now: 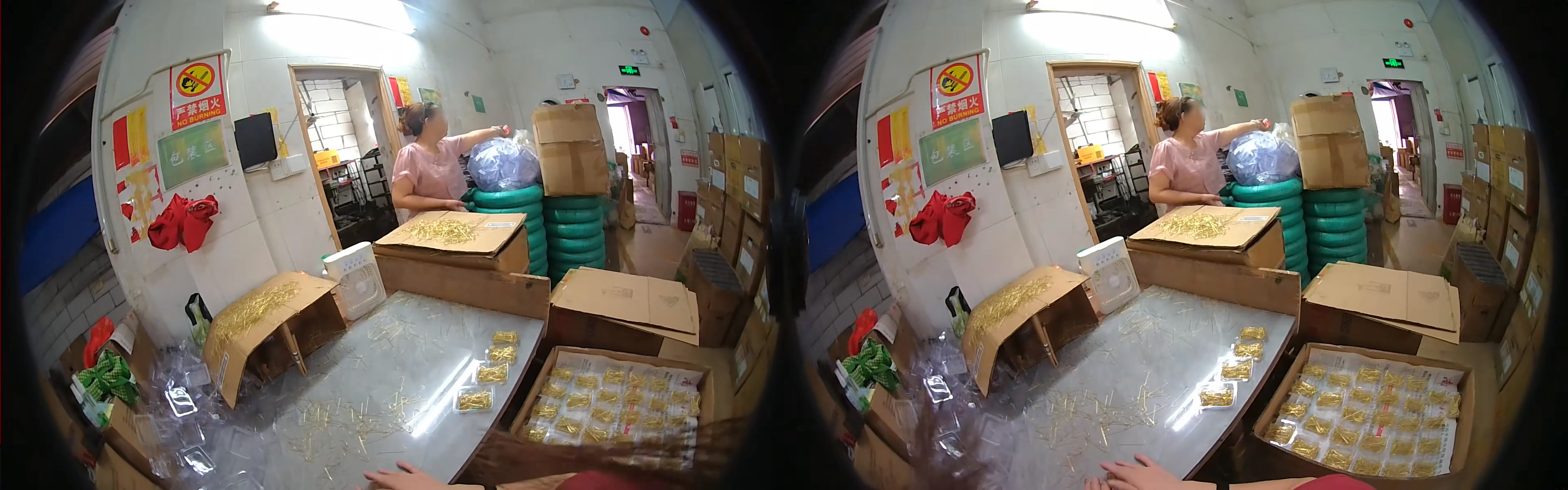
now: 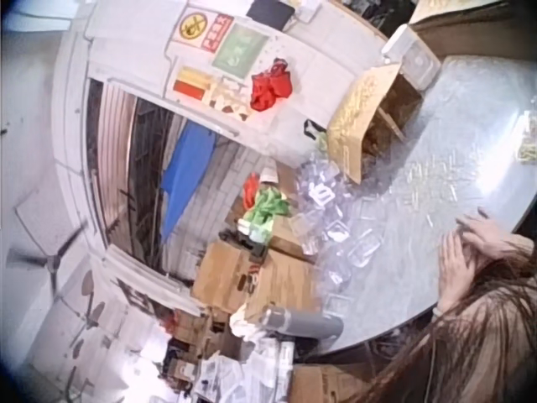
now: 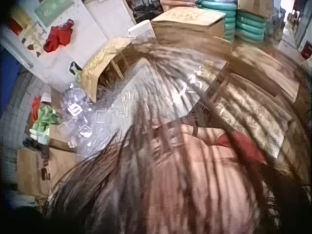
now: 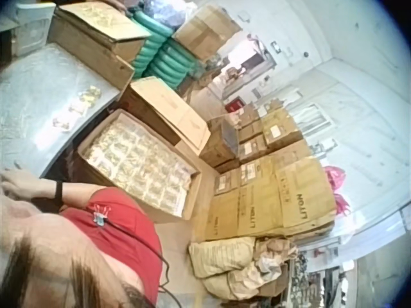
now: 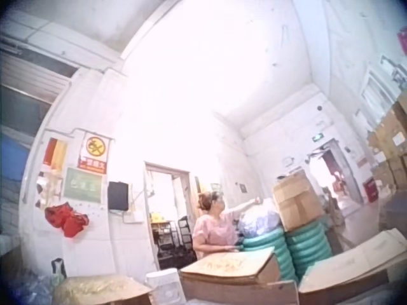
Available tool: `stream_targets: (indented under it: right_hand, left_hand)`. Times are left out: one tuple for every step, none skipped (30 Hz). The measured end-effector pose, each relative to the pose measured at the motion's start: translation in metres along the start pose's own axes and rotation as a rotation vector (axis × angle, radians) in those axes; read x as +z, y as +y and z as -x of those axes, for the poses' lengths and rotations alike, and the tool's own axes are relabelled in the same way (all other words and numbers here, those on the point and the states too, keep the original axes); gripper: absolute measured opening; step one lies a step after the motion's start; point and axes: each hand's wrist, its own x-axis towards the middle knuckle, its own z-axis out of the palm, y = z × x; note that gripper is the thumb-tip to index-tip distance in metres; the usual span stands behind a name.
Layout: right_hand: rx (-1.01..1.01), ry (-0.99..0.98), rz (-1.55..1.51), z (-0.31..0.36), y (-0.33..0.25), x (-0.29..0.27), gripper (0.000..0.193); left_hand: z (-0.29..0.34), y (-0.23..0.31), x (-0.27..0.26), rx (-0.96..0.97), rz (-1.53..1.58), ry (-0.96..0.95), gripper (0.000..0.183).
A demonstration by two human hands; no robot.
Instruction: Bundling small gold-colored wires into small plastic bags.
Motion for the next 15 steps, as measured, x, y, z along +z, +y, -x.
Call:
stream_targets:
  right_hand:
    - [0.004,-0.003,-0.015,-0.001,0.0,0.003,0.069]
    - [0.001,-0.005,-0.03,-0.003,0.001,0.005,0.069]
    - [-0.001,-0.009,-0.049,-0.005,0.002,0.009,0.069]
    - [0.006,0.004,-0.036,-0.003,-0.001,0.005,0.069]
    - [0.006,0.01,-0.046,-0.004,-0.002,0.005,0.07]
    - [0.011,0.015,-0.051,-0.005,-0.001,0.006,0.07]
    - [0.013,0.017,-0.06,-0.005,-0.001,0.007,0.07]
    - [0.018,0.017,-0.068,-0.004,0.0,0.007,0.07]
    - [0.024,0.018,-0.075,-0.002,0.0,0.008,0.07]
    - [0.029,0.018,-0.079,-0.001,0.0,0.008,0.07]
    - [0.036,0.019,-0.087,0.001,0.0,0.008,0.07]
    - [0.042,0.021,-0.089,0.003,0.0,0.008,0.071]
    - [0.052,0.024,-0.093,0.005,-0.001,0.006,0.071]
    - [0.054,0.02,-0.111,0.004,-0.001,0.011,0.071]
    - [0.059,0.015,-0.125,0.006,-0.001,0.015,0.071]
  left_hand:
    - [0.0,0.0,-0.002,-0.012,0.007,-0.018,0.069]
    - [0.0,0.0,-0.004,-0.025,0.002,-0.038,0.069]
    - [0.0,0.0,-0.009,-0.049,0.03,-0.078,0.069]
    - [-0.002,-0.001,0.001,0.01,0.052,0.02,0.069]
    - [0.001,-0.009,0.019,0.051,0.06,0.119,0.068]
    - [0.002,-0.012,0.025,0.09,0.069,0.215,0.068]
    - [0.004,-0.015,0.027,0.093,0.034,0.178,0.068]
    - [0.004,-0.013,0.023,0.089,0.023,0.149,0.068]
    - [0.004,-0.011,0.017,0.07,0.009,0.117,0.068]
    - [0.003,-0.007,0.011,0.048,-0.005,0.088,0.068]
    - [0.002,-0.002,0.004,0.034,-0.015,0.06,0.068]
    - [0.0,0.001,-0.002,0.019,-0.025,0.036,0.068]
    - [-0.001,0.005,-0.008,0.008,-0.033,0.014,0.068]
    - [0.001,0.007,-0.015,-0.016,-0.049,-0.005,0.068]
    - [0.002,0.008,-0.02,-0.038,-0.063,-0.023,0.068]
